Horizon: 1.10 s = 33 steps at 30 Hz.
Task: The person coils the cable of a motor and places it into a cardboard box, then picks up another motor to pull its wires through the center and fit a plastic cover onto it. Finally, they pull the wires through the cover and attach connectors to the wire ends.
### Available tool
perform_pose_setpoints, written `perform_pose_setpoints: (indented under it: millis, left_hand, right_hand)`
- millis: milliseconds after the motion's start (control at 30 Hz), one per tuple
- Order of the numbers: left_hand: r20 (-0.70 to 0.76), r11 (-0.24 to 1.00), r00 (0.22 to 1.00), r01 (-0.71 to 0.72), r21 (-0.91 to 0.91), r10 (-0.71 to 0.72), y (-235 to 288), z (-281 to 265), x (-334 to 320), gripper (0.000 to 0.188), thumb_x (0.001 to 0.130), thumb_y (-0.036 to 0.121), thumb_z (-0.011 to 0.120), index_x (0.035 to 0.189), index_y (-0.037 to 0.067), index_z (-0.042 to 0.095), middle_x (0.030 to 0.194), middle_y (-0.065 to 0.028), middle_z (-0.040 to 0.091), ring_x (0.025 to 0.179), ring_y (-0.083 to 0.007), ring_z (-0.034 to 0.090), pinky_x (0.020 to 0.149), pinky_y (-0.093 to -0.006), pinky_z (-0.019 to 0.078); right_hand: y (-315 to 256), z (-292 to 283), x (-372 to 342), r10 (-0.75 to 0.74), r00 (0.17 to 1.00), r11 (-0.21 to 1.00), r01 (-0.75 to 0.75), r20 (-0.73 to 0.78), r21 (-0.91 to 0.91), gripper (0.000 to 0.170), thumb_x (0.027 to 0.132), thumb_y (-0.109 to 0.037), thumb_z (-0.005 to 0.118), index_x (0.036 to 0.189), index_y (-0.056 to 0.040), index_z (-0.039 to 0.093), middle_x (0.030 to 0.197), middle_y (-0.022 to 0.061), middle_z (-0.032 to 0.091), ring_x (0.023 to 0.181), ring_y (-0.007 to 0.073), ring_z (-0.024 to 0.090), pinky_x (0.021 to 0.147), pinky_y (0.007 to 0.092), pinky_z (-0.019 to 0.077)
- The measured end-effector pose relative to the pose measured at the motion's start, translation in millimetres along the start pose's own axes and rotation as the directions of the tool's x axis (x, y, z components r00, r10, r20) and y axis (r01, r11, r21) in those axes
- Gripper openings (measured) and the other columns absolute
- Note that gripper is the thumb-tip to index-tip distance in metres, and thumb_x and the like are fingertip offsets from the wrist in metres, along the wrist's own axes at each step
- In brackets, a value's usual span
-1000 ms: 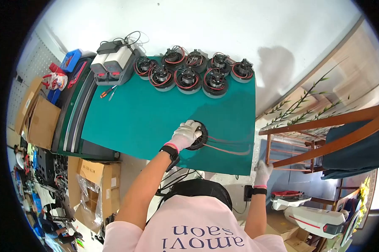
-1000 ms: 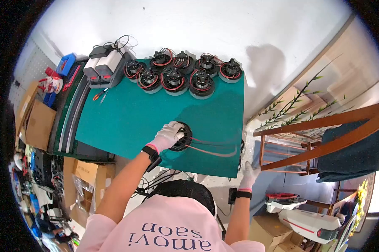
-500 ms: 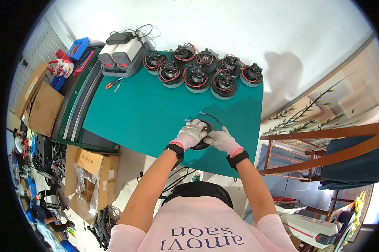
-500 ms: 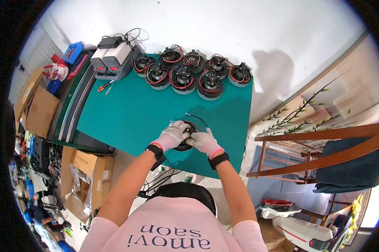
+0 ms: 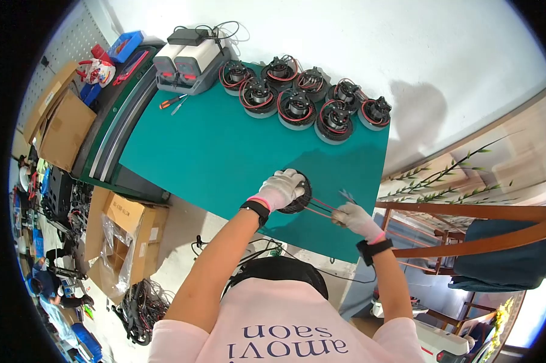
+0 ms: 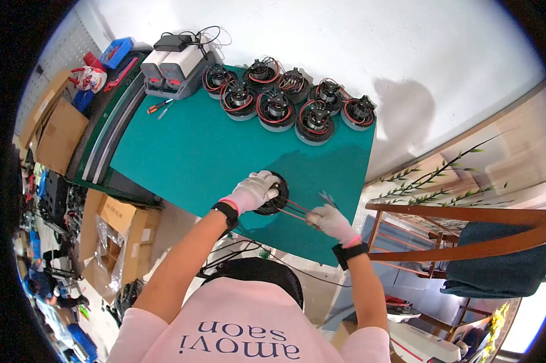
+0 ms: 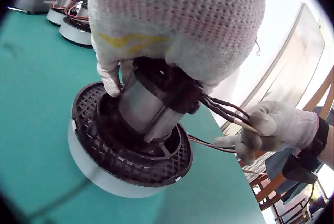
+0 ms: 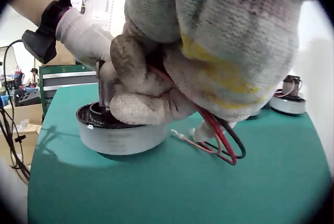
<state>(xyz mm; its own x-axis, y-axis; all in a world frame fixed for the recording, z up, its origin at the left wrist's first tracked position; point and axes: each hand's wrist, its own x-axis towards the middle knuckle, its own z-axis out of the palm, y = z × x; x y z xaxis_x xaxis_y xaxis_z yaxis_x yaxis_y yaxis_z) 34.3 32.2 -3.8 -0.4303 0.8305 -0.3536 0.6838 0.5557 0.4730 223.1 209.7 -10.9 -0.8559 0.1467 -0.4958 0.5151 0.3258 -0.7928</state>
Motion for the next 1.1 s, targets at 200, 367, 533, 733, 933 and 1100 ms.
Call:
perform_pose_setpoints:
  millis: [200, 367, 533, 733, 933, 1100]
  left_hand:
    - [-0.005, 1.000, 1.000, -0.010, 0.003, 0.010, 0.6, 0.4, 0.1, 0.041, 0.087, 0.035, 0.045, 0.122, 0.014, 0.047, 0.127, -0.0104, 0.042, 0.114, -0.0333, 0.043, 0.096, -0.0405, 0.0376]
    - [-0.008, 1.000, 1.000, 0.001, 0.001, -0.001, 0.8, 1.4, 1.6, 0.041, 0.087, 0.035, 0.046, 0.122, 0.013, 0.046, 0.128, -0.0105, 0.042, 0.114, -0.0333, 0.043, 0.096, -0.0408, 0.0370]
    - [0.003, 0.998, 0.998, 0.061, 0.022, -0.061, 6.4, 0.8, 0.6, 0.040, 0.087, 0.035, 0.047, 0.122, 0.014, 0.047, 0.127, -0.0109, 0.043, 0.114, -0.0338, 0.043, 0.097, -0.0412, 0.0369]
    - [-0.059, 0.999, 0.998, 0.030, 0.012, -0.030, 3.8, 6.9, -0.6, 0.039, 0.087, 0.036, 0.048, 0.120, 0.016, 0.049, 0.127, -0.0100, 0.043, 0.114, -0.0345, 0.043, 0.095, -0.0413, 0.0378]
    - [-0.048, 0.999, 0.998, 0.040, 0.030, -0.038, 4.6, 6.2, -1.5, 0.039, 0.087, 0.036, 0.047, 0.121, 0.017, 0.048, 0.127, -0.0104, 0.043, 0.114, -0.0348, 0.043, 0.095, -0.0422, 0.0375]
    - [-0.041, 0.997, 0.999, 0.030, 0.073, -0.027, 3.0, 6.7, 0.2, 0.042, 0.090, 0.039, 0.045, 0.123, 0.014, 0.044, 0.126, -0.0095, 0.043, 0.113, -0.0333, 0.044, 0.094, -0.0410, 0.0397]
  right_hand:
    - [61.8, -37.6, -54.7, 0.168, 0.967, 0.981, -0.146, -0.193, 0.127, 0.027, 0.085, -0.026, 0.056, 0.078, -0.0010, 0.065, 0.064, 0.0014, 0.055, 0.062, 0.0099, 0.048, 0.057, 0.0253, 0.0389]
    - [75.6, -28.2, -53.9, 0.180, 0.958, 0.981, -0.158, -0.221, 0.117, 0.029, 0.088, -0.026, 0.059, 0.085, 0.0018, 0.064, 0.072, -0.0004, 0.058, 0.065, 0.0069, 0.051, 0.062, 0.0222, 0.0418]
    - [60.7, -15.2, -80.4, 0.195, 0.932, 0.945, -0.096, -0.304, 0.312, 0.027, 0.088, -0.028, 0.057, 0.093, -0.0016, 0.062, 0.070, 0.0014, 0.056, 0.061, 0.0085, 0.051, 0.054, 0.0238, 0.0431]
    - [76.9, 31.0, -118.8, 0.299, 0.940, 0.892, -0.214, -0.165, 0.398, 0.029, 0.086, -0.031, 0.058, 0.093, -0.0024, 0.059, 0.061, 0.0011, 0.054, 0.051, 0.0068, 0.052, 0.045, 0.0191, 0.0399]
    - [60.5, 47.4, -126.0, 0.255, 0.966, 0.937, -0.237, -0.038, 0.256, 0.025, 0.084, -0.029, 0.060, 0.080, -0.0044, 0.065, 0.060, -0.0007, 0.051, 0.051, 0.0066, 0.046, 0.046, 0.0236, 0.0360]
    - [68.2, 27.9, -130.8, 0.196, 0.963, 0.931, -0.124, -0.185, 0.343, 0.024, 0.085, -0.027, 0.058, 0.085, -0.0047, 0.066, 0.064, -0.0006, 0.054, 0.060, 0.0068, 0.049, 0.053, 0.0228, 0.0384]
